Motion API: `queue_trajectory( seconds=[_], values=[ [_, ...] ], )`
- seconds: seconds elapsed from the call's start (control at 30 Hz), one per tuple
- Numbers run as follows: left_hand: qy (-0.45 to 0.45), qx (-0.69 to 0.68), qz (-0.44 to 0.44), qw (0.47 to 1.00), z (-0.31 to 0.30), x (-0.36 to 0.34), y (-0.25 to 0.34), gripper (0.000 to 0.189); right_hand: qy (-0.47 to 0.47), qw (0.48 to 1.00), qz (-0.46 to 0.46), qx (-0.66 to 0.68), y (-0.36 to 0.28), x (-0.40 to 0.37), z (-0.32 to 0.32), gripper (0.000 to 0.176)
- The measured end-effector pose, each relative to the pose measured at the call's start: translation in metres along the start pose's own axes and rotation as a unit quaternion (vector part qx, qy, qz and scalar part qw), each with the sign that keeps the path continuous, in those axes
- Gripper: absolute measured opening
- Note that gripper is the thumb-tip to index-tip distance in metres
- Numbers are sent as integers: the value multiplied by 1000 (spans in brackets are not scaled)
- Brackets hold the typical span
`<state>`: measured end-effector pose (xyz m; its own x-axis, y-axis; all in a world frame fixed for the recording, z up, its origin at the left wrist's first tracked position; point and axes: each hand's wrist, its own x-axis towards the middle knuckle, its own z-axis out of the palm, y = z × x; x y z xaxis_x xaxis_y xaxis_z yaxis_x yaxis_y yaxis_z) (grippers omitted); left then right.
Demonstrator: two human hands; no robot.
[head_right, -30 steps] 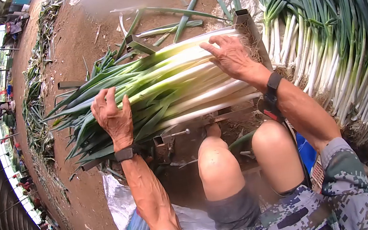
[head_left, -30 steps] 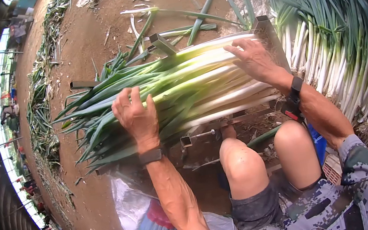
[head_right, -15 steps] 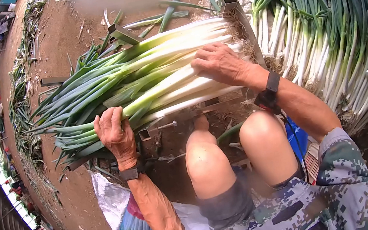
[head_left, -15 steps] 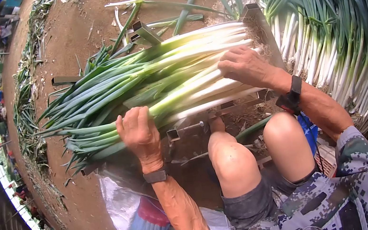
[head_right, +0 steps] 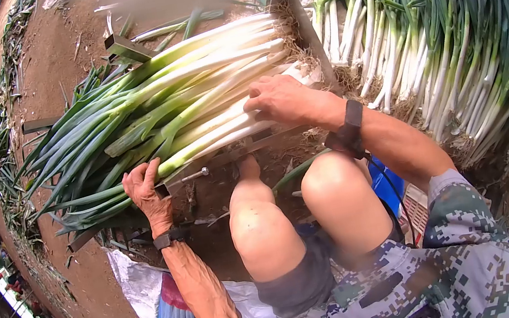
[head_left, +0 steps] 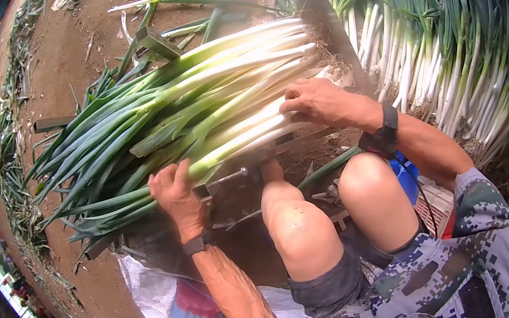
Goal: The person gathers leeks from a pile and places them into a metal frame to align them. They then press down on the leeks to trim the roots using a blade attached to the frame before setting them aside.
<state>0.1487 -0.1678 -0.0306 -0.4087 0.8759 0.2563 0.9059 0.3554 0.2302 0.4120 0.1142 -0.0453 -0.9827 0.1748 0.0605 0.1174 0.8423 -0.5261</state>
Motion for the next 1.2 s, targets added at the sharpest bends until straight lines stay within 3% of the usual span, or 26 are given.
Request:
queue_trajectory(
  seconds=[0.23,0.4,0.53,0.63,0.67,0.7,0.73,0.77,0.83,0.87,0.9,0.97,1.03,1.1,1.17,1.2],
  values=[
    [-51,-9,9,999,-13,7,0,45,-121,991,17,58,-8,-10,5,15],
    [10,14,10,1000,7,-4,7,40,-82,994,4,66,4,-6,32,10],
    [-1,-8,9,1000,0,1,18,40,-76,996,43,23,-3,-9,40,11],
    [-71,-27,-9,997,-14,3,16,36,-91,992,75,-37,-11,-3,37,13],
    [-77,-118,-43,989,-18,2,5,34,-50,997,47,-18,-3,-5,52,13],
    [-85,-206,-77,972,-21,1,-4,33,-79,995,59,-16,-10,-5,38,14],
    [7,-405,-181,896,-21,1,-3,30,-51,997,53,-2,-9,-9,41,14],
    [103,-432,-264,856,-10,0,-11,31,-23,999,46,14,-9,-13,46,15],
    [187,-318,-277,887,1,22,-11,33,13,999,27,18,-7,-15,48,16],
    [167,-98,-197,961,6,34,-6,37,-34,998,53,28,-10,-16,46,17],
    [139,-22,-149,979,18,43,3,42,-58,994,57,78,-17,-20,21,22],
    [140,176,-33,974,39,44,9,46,-64,983,43,166,-17,-31,-25,31],
    [157,174,-1,972,39,41,1,48,69,901,9,427,3,-42,-57,35],
    [137,178,-24,974,41,41,5,48,160,726,194,640,32,-71,-97,32],
    [129,207,-35,969,42,43,8,46,326,702,260,577,111,-91,-75,27],
    [144,202,-24,968,44,44,9,46,327,717,345,510,150,-96,-57,28]
  ],
)
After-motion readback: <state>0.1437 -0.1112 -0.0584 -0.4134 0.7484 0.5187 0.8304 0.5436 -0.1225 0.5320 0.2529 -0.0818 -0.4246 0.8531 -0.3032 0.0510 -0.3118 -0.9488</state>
